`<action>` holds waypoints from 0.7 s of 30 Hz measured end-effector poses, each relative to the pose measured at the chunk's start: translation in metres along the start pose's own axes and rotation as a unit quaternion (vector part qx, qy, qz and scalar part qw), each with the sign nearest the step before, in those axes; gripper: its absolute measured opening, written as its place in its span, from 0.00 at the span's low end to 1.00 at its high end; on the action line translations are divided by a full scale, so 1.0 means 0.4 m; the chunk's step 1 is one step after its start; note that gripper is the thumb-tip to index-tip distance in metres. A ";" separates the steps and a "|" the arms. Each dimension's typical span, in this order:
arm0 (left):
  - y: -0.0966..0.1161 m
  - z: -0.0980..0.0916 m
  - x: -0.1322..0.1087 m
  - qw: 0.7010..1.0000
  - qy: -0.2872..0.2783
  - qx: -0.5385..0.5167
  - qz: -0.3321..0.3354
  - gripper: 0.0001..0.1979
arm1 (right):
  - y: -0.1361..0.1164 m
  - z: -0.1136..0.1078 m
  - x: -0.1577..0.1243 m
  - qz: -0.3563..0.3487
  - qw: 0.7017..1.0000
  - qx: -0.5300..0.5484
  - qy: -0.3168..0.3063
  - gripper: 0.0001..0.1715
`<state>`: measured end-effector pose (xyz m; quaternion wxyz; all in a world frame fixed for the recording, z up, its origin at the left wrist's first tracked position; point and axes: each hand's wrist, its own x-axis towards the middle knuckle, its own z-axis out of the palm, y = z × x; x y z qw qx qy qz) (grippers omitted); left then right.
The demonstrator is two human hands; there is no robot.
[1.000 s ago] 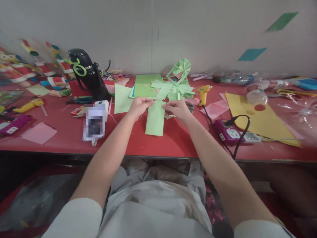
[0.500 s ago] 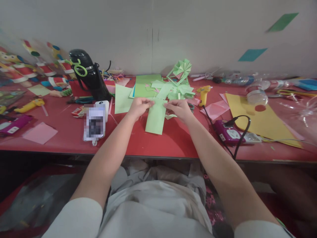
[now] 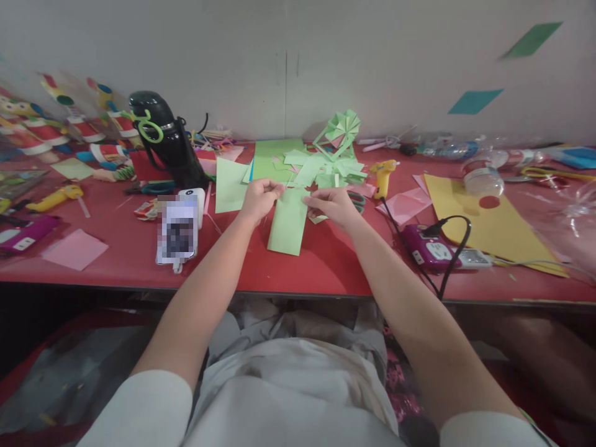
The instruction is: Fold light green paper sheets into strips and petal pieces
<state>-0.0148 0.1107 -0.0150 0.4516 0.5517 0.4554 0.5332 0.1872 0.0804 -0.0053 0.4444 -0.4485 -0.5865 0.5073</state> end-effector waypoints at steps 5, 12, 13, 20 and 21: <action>0.006 -0.001 -0.007 0.998 -0.053 -0.019 -0.030 0.20 | 0.004 -0.004 0.004 -0.014 1.000 0.003 0.021 0.17; 0.021 0.004 -0.032 0.978 -0.186 -0.036 -0.086 0.31 | 0.006 -0.007 0.009 -0.007 0.998 0.016 0.056 0.18; 0.021 0.005 -0.033 0.978 -0.186 -0.037 -0.088 0.31 | 0.004 -0.005 0.008 -0.006 0.998 0.017 0.062 0.18; 0.019 0.002 -0.023 0.989 -0.125 -0.052 -0.055 0.27 | -0.003 -0.001 0.001 0.000 0.998 0.057 0.022 0.18; 0.017 0.000 -0.020 0.991 -0.114 -0.052 -0.047 0.27 | -0.003 -0.002 0.000 0.005 0.999 0.051 0.009 0.18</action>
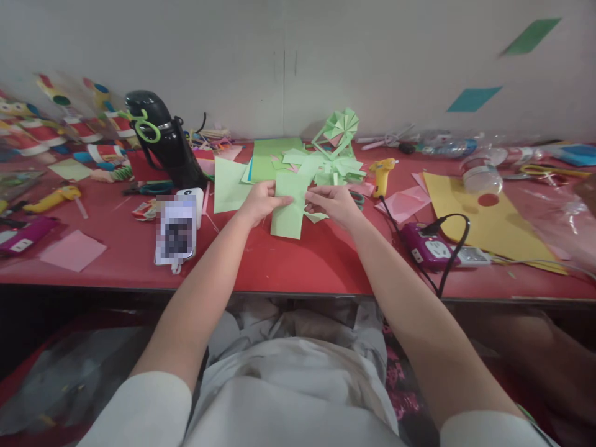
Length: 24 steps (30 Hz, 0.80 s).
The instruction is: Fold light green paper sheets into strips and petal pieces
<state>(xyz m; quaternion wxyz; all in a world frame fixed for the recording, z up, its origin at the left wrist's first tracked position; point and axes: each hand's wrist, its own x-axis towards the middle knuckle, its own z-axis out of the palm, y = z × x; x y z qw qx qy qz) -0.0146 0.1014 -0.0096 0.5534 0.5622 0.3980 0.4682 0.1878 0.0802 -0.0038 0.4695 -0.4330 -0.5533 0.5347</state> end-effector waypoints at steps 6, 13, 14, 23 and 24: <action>-0.006 -0.002 0.004 1.000 0.009 0.009 0.010 0.26 | -0.001 0.003 -0.007 0.024 0.997 -0.070 -0.030 0.14; -0.004 -0.008 0.010 0.997 0.066 0.000 0.030 0.19 | 0.007 -0.009 -0.002 0.029 0.994 -0.094 -0.054 0.14; -0.004 -0.009 0.010 0.997 0.074 0.006 0.026 0.19 | 0.006 -0.011 -0.002 0.025 0.993 -0.096 -0.067 0.14; -0.012 -0.016 0.017 0.996 0.079 0.040 0.019 0.17 | 0.006 -0.011 0.001 0.035 0.991 -0.093 -0.088 0.18; -0.014 -0.016 0.017 0.996 0.079 0.041 0.019 0.17 | 0.008 -0.011 0.002 0.033 0.992 -0.091 -0.081 0.19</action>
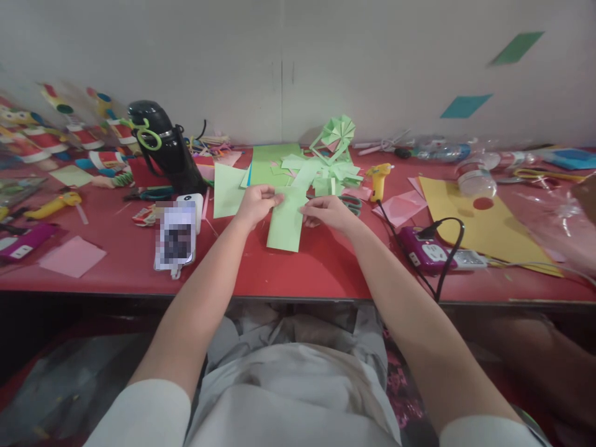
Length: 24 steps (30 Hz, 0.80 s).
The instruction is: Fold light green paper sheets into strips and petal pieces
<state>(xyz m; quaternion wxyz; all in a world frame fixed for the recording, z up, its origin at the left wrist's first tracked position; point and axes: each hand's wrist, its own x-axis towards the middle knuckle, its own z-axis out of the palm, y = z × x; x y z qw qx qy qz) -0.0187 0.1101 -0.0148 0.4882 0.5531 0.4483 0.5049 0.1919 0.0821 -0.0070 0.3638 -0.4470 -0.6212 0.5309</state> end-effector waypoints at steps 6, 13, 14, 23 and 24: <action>0.005 0.009 -0.015 0.999 -0.048 -0.001 -0.010 0.17 | 0.001 0.004 0.004 -0.036 0.995 0.045 0.077 0.19; 0.024 0.027 -0.039 0.989 -0.135 0.044 -0.045 0.18 | -0.004 0.012 -0.003 -0.095 0.991 -0.038 0.089 0.17; 0.024 0.029 -0.039 0.988 -0.142 0.046 -0.047 0.18 | -0.003 0.012 -0.002 -0.099 0.990 -0.051 0.087 0.16; 0.017 0.024 -0.036 0.985 -0.154 0.078 -0.008 0.13 | -0.002 0.006 0.005 -0.080 0.989 -0.095 0.082 0.12; 0.017 0.025 -0.036 0.982 -0.165 0.089 -0.001 0.12 | -0.002 0.009 0.005 -0.080 0.989 -0.099 0.073 0.13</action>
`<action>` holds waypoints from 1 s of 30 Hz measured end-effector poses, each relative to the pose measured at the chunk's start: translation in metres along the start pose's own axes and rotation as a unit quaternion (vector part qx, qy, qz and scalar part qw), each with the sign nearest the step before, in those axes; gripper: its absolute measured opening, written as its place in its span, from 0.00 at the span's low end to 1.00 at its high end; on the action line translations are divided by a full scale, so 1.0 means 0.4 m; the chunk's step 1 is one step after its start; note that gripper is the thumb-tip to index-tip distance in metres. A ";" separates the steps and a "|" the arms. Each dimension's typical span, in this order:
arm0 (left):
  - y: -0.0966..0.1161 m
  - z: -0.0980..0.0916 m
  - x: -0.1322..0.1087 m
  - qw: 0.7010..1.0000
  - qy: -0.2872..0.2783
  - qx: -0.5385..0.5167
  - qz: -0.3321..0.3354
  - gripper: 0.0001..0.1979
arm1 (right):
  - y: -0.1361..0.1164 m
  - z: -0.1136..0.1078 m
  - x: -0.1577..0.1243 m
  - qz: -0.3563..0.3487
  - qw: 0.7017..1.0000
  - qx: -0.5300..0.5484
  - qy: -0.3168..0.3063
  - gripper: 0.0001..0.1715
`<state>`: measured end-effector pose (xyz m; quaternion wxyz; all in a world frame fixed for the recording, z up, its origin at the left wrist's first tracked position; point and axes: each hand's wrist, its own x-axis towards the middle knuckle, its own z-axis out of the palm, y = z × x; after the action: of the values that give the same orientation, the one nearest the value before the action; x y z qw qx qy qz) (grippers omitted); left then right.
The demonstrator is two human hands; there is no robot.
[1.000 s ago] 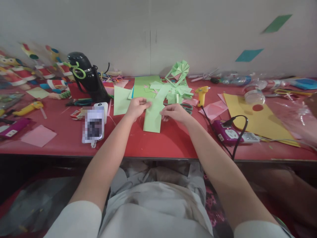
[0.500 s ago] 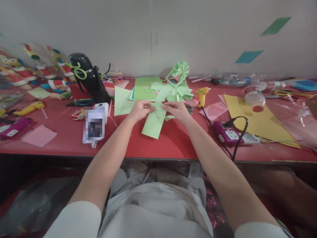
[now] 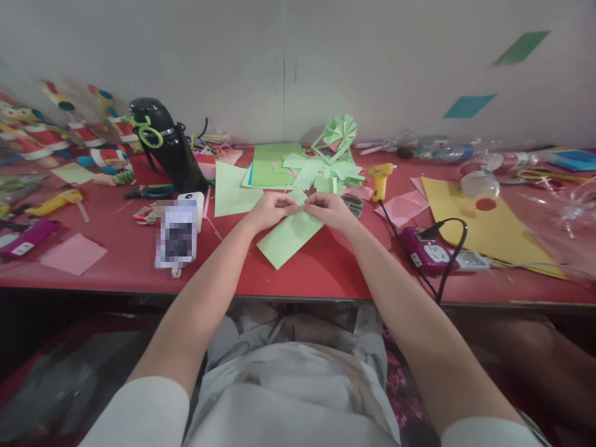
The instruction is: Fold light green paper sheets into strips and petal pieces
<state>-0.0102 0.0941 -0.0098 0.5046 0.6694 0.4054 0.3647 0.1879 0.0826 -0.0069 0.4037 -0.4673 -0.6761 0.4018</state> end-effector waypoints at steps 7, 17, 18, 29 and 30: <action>0.004 0.006 0.001 0.999 -0.019 0.041 0.028 0.06 | 0.001 0.011 -0.004 -0.031 0.999 -0.012 -0.006 0.12; 0.018 -0.005 -0.005 0.999 0.004 0.046 0.000 0.06 | 0.002 -0.010 0.008 -0.085 0.992 0.012 0.096 0.11; 0.015 -0.008 -0.003 0.999 0.001 0.046 0.002 0.06 | 0.005 -0.016 0.012 -0.082 0.989 0.017 0.119 0.10; 0.033 -0.086 -0.021 0.994 0.053 0.098 0.013 0.06 | 0.024 -0.068 0.030 -0.049 0.965 0.097 0.238 0.07; 0.032 -0.091 -0.021 0.993 0.066 0.100 0.022 0.06 | 0.022 -0.067 0.029 -0.037 0.968 0.102 0.225 0.07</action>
<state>-0.0439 0.0984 0.0099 0.3989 0.6996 0.4573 0.3773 0.2127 0.1003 -0.0036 0.6057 -0.4765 -0.5405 0.3377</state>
